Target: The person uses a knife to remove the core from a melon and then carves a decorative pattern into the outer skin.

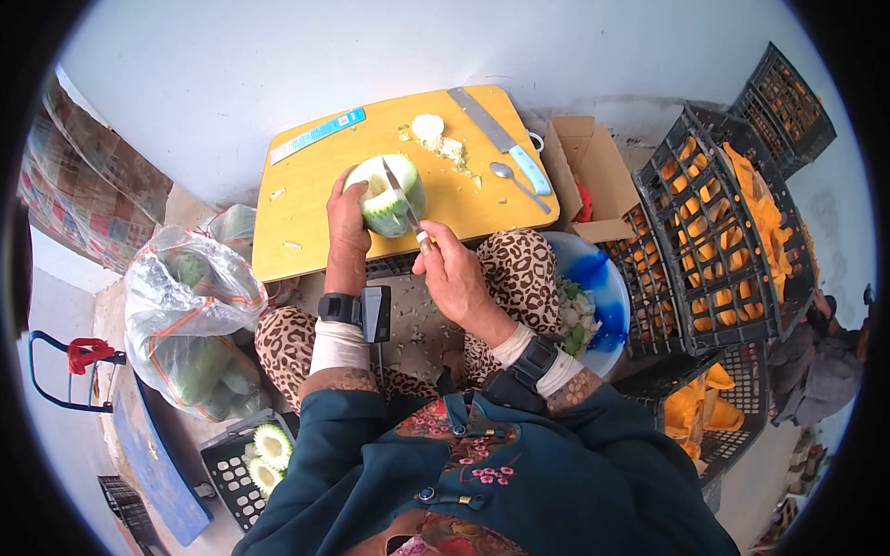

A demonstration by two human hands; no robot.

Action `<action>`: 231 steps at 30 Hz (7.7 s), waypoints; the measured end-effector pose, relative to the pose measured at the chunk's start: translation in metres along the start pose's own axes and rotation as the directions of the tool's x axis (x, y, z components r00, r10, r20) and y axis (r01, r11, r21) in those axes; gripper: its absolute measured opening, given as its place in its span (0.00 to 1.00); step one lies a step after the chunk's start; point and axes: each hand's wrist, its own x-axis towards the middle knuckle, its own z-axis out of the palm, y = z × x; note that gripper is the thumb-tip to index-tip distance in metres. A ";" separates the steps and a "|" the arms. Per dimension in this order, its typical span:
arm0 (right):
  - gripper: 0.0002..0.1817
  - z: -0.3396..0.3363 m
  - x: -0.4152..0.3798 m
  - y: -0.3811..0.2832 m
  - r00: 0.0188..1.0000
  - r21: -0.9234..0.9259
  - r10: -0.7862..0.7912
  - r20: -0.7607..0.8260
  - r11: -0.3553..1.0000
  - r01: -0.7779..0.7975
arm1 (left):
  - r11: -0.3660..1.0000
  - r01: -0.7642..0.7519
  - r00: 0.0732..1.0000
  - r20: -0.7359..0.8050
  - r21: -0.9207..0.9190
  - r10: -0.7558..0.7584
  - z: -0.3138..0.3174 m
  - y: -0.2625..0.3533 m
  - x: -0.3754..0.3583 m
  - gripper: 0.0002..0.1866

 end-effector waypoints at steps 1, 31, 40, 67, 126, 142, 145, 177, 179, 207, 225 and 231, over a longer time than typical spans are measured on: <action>0.16 0.000 0.001 -0.001 1.000 0.005 0.006 0.004 1.000 -0.006 | 1.000 -0.002 1.000 0.005 0.000 0.002 0.000 0.000 0.000 0.22; 0.15 0.021 0.017 -0.013 0.974 -0.303 -0.200 -0.104 0.939 0.161 | 1.000 -0.013 1.000 -0.009 0.000 0.013 0.000 -0.003 0.001 0.21; 0.16 0.016 -0.011 -0.009 0.998 -0.162 -0.023 -0.054 0.987 0.014 | 0.999 0.008 0.999 -0.051 -0.032 -0.010 0.000 0.001 -0.002 0.21; 0.18 -0.040 -0.053 0.012 0.977 -0.272 -0.155 0.144 0.944 0.189 | 1.000 -0.010 0.999 -0.036 0.028 0.011 -0.002 -0.003 0.003 0.22; 0.15 -0.001 -0.028 -0.015 0.996 -0.037 0.082 -0.037 0.996 -0.083 | 1.000 -0.001 1.000 0.025 0.000 0.001 -0.001 0.000 -0.002 0.22; 0.16 0.007 -0.016 -0.033 0.993 -0.163 0.028 -0.111 0.985 -0.046 | 1.000 -0.011 1.000 0.013 0.023 0.011 -0.001 0.000 -0.002 0.24; 0.15 0.011 -0.004 -0.034 0.992 -0.144 0.012 -0.127 0.989 -0.030 | 1.000 -0.002 1.000 0.011 0.018 0.002 0.000 0.002 -0.004 0.24; 0.18 -0.015 -0.035 -0.032 0.992 -0.178 0.118 0.034 0.978 -0.110 | 0.998 -0.028 0.997 -0.077 0.050 0.032 0.005 -0.002 -0.002 0.22; 0.19 -0.024 -0.044 -0.042 0.977 -0.151 0.182 0.110 0.975 -0.165 | 1.000 -0.013 0.995 -0.098 0.021 0.015 0.004 0.001 0.000 0.22; 0.18 0.003 0.001 -0.005 0.999 0.014 0.050 0.013 0.999 -0.050 | 0.994 0.062 0.997 0.044 -0.087 -0.058 -0.009 0.002 0.006 0.22; 0.18 0.014 0.012 -0.015 0.991 -0.171 -0.108 -0.074 0.981 0.094 | 0.994 0.052 0.996 0.078 -0.091 -0.045 -0.012 -0.001 0.007 0.23; 0.17 0.020 0.017 -0.010 0.981 -0.257 -0.175 -0.080 0.955 0.150 | 0.995 0.053 0.996 0.074 -0.083 -0.047 -0.011 -0.001 0.008 0.23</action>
